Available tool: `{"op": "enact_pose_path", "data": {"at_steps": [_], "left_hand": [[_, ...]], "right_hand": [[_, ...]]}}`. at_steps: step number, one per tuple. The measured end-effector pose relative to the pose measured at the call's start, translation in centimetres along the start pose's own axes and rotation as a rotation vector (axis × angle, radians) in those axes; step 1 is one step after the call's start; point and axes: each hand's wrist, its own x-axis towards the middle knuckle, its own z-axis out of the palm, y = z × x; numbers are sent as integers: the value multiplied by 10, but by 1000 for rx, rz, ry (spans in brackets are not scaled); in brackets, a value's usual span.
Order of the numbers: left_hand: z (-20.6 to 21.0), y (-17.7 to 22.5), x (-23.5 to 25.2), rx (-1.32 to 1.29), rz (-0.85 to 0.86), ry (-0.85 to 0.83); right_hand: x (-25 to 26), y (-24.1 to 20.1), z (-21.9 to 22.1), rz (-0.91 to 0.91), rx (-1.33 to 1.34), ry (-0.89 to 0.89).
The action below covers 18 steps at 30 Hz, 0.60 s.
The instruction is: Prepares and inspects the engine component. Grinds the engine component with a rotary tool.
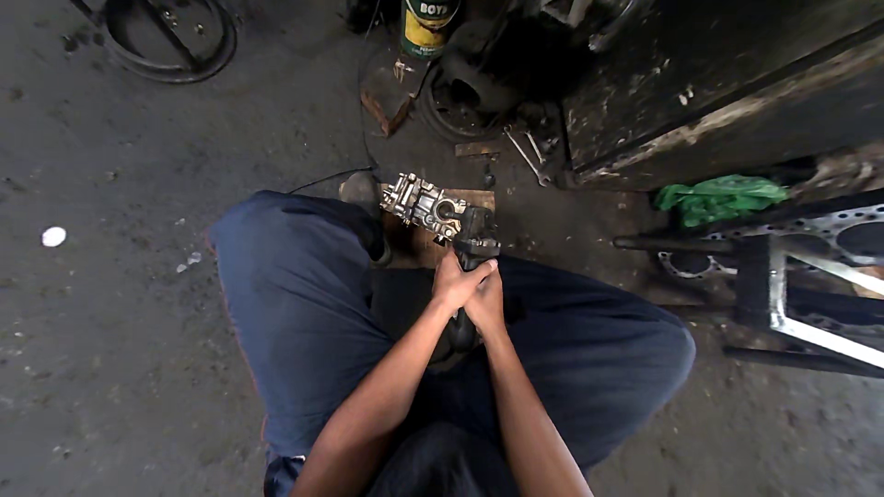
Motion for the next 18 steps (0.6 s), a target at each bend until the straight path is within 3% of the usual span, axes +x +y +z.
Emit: {"op": "enact_pose_path", "data": {"at_steps": [11, 18], "left_hand": [[-1, 5, 3, -6, 12, -52], [-2, 2, 5, -23, 4, -45]], "right_hand": [[-2, -1, 1, -61, -87, 83], [-4, -8, 1, -10, -147, 79]]}}
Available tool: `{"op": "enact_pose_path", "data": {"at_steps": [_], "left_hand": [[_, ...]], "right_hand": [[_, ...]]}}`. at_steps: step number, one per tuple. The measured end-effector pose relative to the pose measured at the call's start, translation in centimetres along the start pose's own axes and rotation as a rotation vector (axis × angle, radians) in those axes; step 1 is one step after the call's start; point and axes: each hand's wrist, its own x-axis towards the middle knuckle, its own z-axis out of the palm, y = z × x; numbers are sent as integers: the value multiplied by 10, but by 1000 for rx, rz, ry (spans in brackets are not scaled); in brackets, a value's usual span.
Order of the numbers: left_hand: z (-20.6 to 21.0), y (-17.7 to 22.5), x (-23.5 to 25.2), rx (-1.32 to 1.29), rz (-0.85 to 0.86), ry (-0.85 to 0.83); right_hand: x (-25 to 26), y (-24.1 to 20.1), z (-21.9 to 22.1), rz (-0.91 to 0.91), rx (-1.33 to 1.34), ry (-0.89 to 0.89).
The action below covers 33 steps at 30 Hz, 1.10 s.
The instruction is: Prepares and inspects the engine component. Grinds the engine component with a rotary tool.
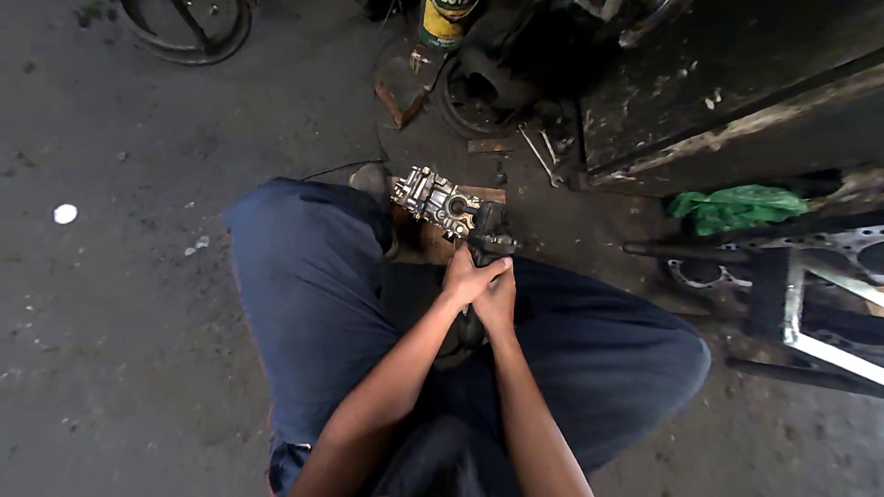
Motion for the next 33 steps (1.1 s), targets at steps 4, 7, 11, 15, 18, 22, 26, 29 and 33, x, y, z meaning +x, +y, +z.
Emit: {"op": "enact_pose_path", "data": {"at_steps": [4, 7, 11, 15, 18, 22, 26, 29, 33], "left_hand": [[2, 5, -7, 7, -27, 9], [3, 5, -7, 16, -45, 37], [0, 4, -3, 32, -58, 38], [-5, 4, 6, 81, -75, 39], [-5, 2, 9, 82, -82, 56], [0, 11, -1, 73, -76, 38], [4, 14, -7, 47, -62, 19], [3, 11, -4, 13, -57, 31], [2, 10, 0, -14, -39, 44]], "right_hand": [[-2, 0, -6, -7, 13, -26], [-2, -1, -6, -1, 16, -40], [2, 1, -1, 8, 31, -50], [11, 5, 8, 33, 53, -70], [13, 4, 9, 36, 53, -86], [6, -6, -5, 46, 11, -69], [1, -10, -14, 10, -4, -54], [4, -8, -10, 10, -23, -69], [8, -9, -8, 21, -53, -73]]}}
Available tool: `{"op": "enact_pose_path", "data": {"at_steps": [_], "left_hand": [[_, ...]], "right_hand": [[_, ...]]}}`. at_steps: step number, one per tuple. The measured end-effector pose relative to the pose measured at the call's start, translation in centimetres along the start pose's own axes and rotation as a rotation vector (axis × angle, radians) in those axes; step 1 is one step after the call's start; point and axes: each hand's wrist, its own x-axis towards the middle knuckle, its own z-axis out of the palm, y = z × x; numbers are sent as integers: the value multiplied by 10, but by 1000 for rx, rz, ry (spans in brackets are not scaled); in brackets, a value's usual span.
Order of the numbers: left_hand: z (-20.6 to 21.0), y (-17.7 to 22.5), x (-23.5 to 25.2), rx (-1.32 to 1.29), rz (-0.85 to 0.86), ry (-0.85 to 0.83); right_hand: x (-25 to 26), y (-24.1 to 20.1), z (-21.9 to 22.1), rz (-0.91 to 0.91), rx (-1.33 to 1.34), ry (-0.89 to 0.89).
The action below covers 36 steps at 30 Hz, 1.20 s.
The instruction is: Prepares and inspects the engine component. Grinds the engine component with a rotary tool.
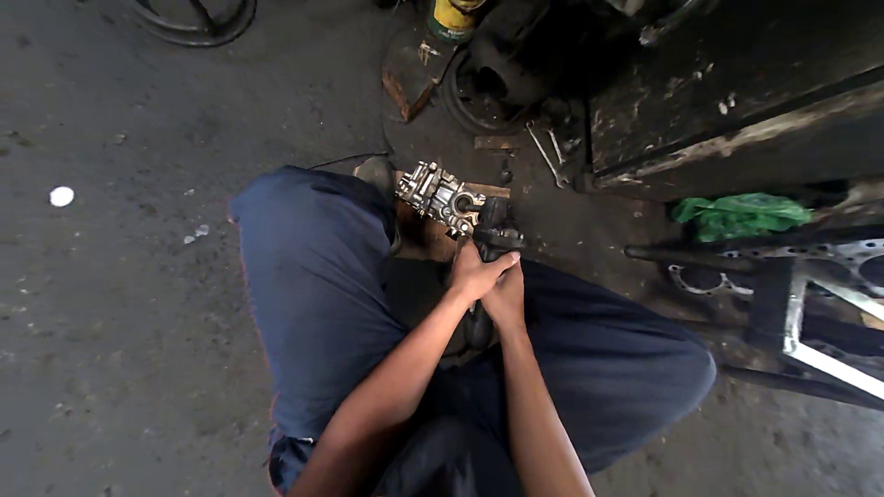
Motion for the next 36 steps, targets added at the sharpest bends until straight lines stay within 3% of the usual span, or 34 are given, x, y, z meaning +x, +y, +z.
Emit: {"op": "enact_pose_path", "data": {"at_steps": [36], "left_hand": [[0, -6, 0, 88, 31, -9]], "right_hand": [[-4, 15, 13, -57, 138, 80]]}}
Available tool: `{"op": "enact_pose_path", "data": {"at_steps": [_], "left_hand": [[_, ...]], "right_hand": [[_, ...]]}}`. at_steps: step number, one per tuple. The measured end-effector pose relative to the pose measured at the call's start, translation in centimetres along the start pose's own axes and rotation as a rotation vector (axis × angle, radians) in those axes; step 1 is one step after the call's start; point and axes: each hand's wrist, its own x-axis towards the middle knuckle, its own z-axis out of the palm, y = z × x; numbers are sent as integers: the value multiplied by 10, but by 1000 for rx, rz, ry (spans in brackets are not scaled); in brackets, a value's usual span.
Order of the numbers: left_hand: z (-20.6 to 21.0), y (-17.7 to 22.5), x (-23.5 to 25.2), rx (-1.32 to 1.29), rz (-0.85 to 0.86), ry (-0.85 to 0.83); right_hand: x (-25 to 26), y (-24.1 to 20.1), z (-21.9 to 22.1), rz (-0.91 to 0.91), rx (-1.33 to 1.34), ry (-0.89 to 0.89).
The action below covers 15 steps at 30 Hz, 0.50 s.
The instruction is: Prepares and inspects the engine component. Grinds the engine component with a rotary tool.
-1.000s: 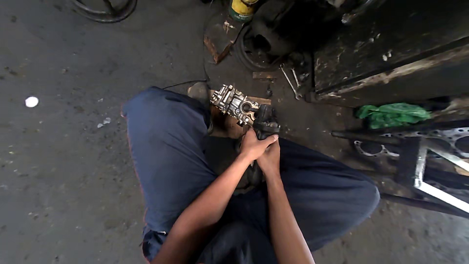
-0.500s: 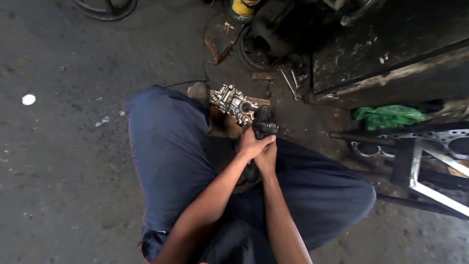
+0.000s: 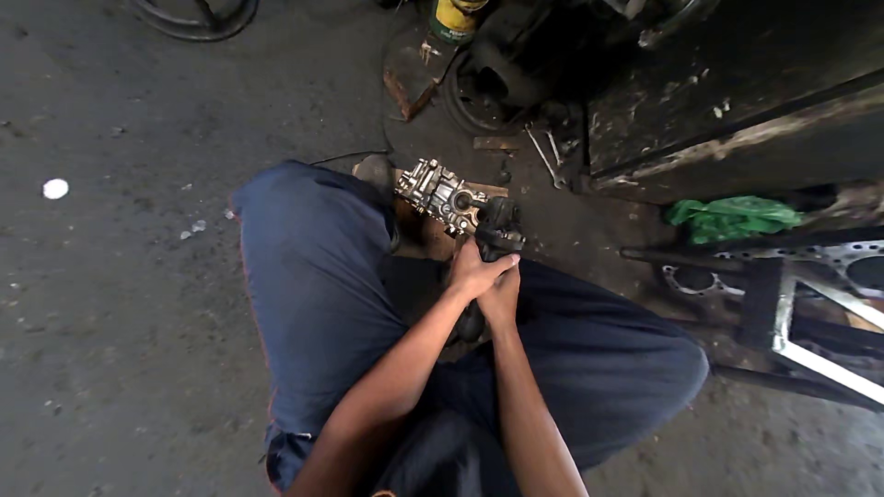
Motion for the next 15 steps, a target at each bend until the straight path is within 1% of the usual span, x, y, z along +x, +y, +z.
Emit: {"op": "enact_pose_path", "data": {"at_steps": [2, 5, 8, 11, 15], "left_hand": [[0, -1, 1, 20, 6, 10], [0, -1, 1, 53, -17, 15], [-1, 2, 0, 138, -36, 19], [-3, 7, -1, 242, -82, 21], [-5, 8, 1, 317, -103, 26]], "right_hand": [[1, 2, 1, -21, 29, -3], [3, 5, 2, -7, 58, -8], [2, 7, 6, 4, 186, -13], [2, 7, 12, 67, 316, -21], [4, 8, 19, 137, 373, -24]]}}
